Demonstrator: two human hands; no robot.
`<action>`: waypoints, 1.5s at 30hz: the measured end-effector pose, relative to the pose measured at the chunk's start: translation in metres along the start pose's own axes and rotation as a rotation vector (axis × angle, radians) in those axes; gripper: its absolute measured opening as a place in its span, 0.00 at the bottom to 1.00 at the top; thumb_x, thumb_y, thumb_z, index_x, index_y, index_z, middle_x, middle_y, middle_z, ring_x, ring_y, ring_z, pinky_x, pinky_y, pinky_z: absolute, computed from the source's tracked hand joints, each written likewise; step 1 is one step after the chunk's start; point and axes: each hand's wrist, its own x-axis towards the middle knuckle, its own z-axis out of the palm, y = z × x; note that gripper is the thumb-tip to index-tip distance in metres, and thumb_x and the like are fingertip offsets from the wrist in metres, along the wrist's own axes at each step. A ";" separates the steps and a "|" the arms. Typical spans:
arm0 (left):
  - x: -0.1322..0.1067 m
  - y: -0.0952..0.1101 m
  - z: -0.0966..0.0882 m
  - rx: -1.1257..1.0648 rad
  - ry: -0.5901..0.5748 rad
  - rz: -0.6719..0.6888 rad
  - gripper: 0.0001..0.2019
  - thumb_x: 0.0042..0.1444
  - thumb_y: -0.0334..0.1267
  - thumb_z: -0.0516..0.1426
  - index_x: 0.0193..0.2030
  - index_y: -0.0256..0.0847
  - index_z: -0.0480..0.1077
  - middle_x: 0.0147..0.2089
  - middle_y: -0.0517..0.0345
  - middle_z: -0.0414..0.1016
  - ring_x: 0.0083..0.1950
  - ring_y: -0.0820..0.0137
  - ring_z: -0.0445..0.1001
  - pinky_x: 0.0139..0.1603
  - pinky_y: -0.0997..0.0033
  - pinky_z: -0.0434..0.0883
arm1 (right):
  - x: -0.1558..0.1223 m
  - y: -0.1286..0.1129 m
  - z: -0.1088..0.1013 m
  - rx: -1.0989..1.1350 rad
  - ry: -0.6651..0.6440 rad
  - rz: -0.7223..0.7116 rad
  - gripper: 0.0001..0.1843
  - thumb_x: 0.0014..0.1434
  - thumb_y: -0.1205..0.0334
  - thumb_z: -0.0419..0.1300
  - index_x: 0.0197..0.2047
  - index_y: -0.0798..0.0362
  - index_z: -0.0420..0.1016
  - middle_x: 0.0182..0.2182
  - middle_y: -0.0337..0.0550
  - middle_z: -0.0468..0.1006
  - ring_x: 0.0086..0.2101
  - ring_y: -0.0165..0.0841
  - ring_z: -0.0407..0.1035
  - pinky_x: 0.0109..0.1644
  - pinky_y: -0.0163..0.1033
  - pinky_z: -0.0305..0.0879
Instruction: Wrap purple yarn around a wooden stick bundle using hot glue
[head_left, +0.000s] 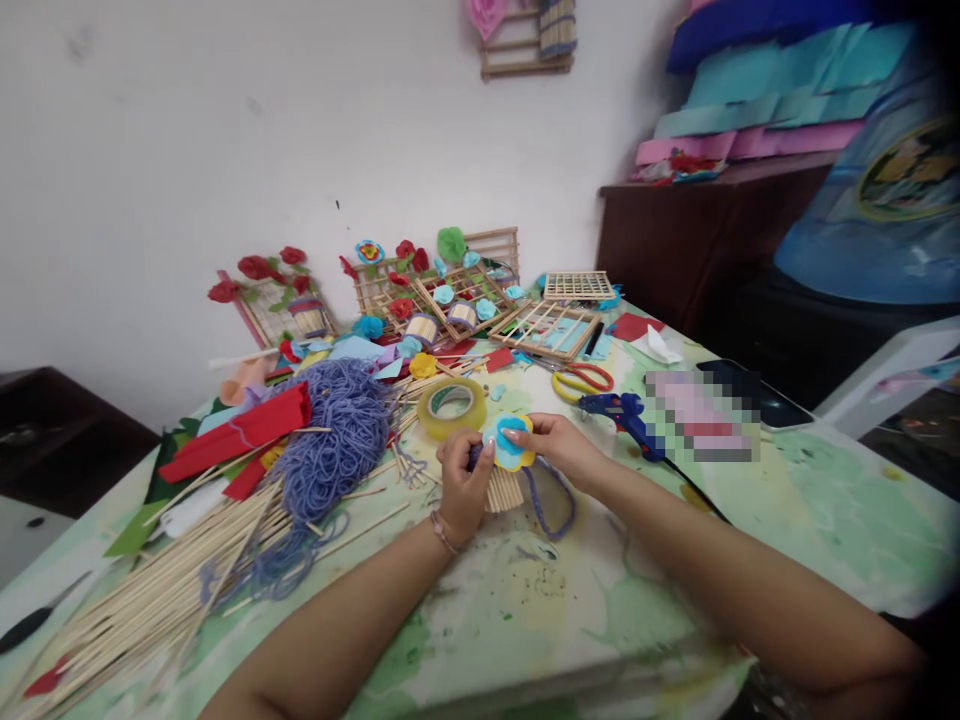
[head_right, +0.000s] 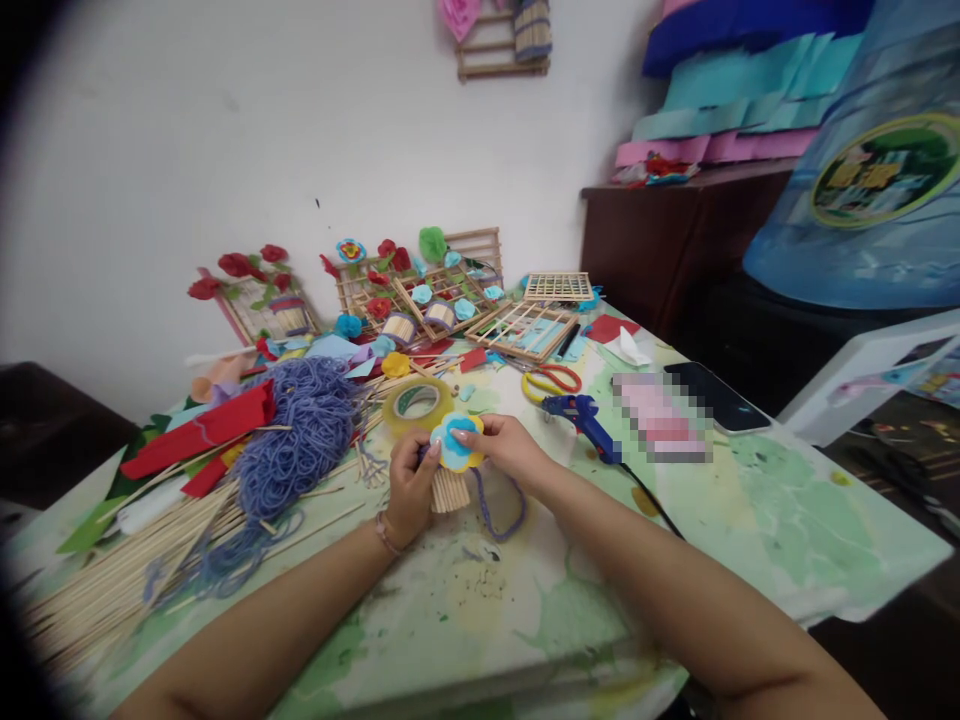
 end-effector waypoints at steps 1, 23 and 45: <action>0.000 0.000 0.000 -0.006 0.004 -0.009 0.17 0.59 0.52 0.54 0.30 0.40 0.68 0.31 0.57 0.69 0.37 0.67 0.68 0.40 0.68 0.66 | 0.001 0.001 -0.002 -0.006 0.006 0.000 0.23 0.39 0.45 0.72 0.32 0.54 0.79 0.28 0.40 0.80 0.28 0.30 0.69 0.35 0.37 0.66; -0.003 0.008 -0.003 -0.045 0.012 -0.008 0.10 0.61 0.39 0.50 0.33 0.41 0.70 0.35 0.57 0.74 0.41 0.64 0.69 0.48 0.63 0.61 | 0.024 0.016 -0.020 -0.677 0.363 -0.127 0.26 0.57 0.54 0.61 0.56 0.54 0.68 0.51 0.54 0.74 0.40 0.39 0.74 0.46 0.43 0.67; 0.001 0.008 -0.005 0.038 -0.116 0.107 0.13 0.64 0.39 0.46 0.37 0.43 0.71 0.34 0.57 0.75 0.39 0.64 0.70 0.46 0.62 0.59 | 0.207 -0.002 0.049 -1.030 0.238 -0.091 0.17 0.64 0.56 0.57 0.53 0.54 0.70 0.51 0.48 0.73 0.46 0.37 0.71 0.49 0.49 0.71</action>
